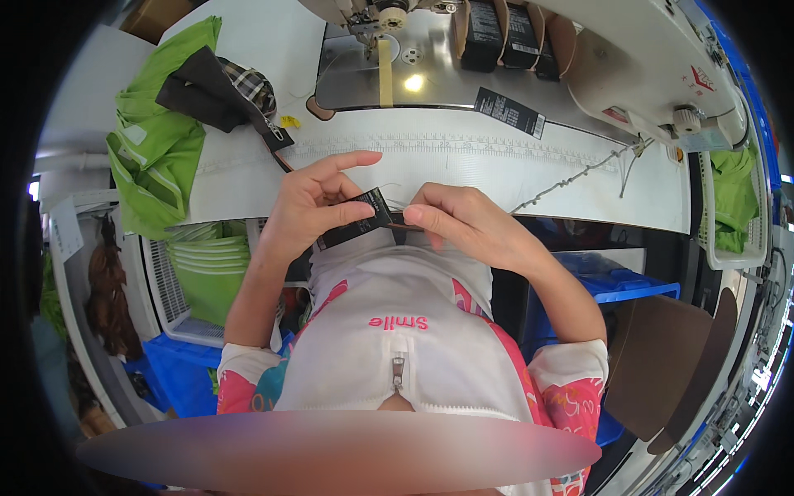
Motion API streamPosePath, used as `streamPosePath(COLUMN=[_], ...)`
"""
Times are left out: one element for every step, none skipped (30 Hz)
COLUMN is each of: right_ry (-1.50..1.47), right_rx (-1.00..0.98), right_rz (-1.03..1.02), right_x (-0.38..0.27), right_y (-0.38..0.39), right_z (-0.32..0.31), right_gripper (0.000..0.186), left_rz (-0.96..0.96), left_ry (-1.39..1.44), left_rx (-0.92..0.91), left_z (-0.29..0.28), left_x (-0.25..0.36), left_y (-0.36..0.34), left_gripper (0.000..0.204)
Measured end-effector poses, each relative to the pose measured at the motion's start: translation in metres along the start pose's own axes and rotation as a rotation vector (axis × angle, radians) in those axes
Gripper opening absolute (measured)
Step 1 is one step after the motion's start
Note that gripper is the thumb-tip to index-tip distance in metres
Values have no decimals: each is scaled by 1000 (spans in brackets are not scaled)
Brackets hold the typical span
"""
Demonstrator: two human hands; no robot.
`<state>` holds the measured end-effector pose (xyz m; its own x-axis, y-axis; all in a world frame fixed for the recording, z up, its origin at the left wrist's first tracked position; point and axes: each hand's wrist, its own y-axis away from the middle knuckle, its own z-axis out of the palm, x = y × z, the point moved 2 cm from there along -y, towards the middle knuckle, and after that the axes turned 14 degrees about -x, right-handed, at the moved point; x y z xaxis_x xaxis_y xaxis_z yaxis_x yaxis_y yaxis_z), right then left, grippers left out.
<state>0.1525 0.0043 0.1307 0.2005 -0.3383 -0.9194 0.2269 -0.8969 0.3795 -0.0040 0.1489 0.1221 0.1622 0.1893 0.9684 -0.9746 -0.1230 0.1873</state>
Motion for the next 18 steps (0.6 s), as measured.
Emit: streamPosePath(right_ry=[-12, -21, -23, -31, -38, -38, 93, 224, 223, 283, 343, 341, 296, 250, 248, 471, 696, 695], right_rx=[25, 48, 50, 130, 206, 205, 262, 319, 320, 358, 395, 397, 445, 490, 489, 541, 591, 591], right_rz=[-20, -43, -41, -99, -157, -157, -158, -158, -158, -176, -194, -193, -220, -250, -252, -281, -308, -309], right_x=[2, 5, 8, 11, 11, 9, 5, 2, 4, 7, 8, 8, 5, 4, 3, 0, -2, 0], right_y=[-3, -6, -8, -10, -11, -12, -11, -10, -11, -12, -12, -10, -7, -5, -3, 1, 5, 7], right_z=[0, 1, 4, 6, 7, 9, 9, 9, 10, 11, 11, 11, 9, 6, 1, -5, -8, -7], right_gripper=[38, 37, 37, 34, 30, 30, 27, 25, 25, 23, 22, 22, 20, 18, 18, 19, 19, 19], left_rz=[-2, 3, 9, 8, 4, -1, -2, 5, 13, 11, 18, 25, 24, 61, 97, 95, 160, 225], left_ry=[2, -41, -84, -84, -74, -63, -63, -74, -85, -85, -142, -199, -199, -315, -432, -434, -516, -598], left_rx=[-5, -4, -4, -6, -9, -13, -12, -17, -23, -24, -33, -42, -45, -9, 26, 27, 46, 64], left_z=[2, 2, 3, 4, 5, 5, 5, 5, 6, 6, 7, 8, 10, 11, 11, 11, 11, 11], left_x=[1, 2, 3, 5, 5, 5, 4, 4, 3, 5, 8, 11, 12, 14, 15, 13, 11, 9], left_y=[0, -1, -1, -2, -2, -2, -2, -3, -3, -3, -3, -2, -2, -1, 0, 1, 2, 3], left_gripper=[52, 54, 55, 55, 56, 56, 56, 57, 57, 57, 58, 60, 60, 61, 62, 62, 63, 64])
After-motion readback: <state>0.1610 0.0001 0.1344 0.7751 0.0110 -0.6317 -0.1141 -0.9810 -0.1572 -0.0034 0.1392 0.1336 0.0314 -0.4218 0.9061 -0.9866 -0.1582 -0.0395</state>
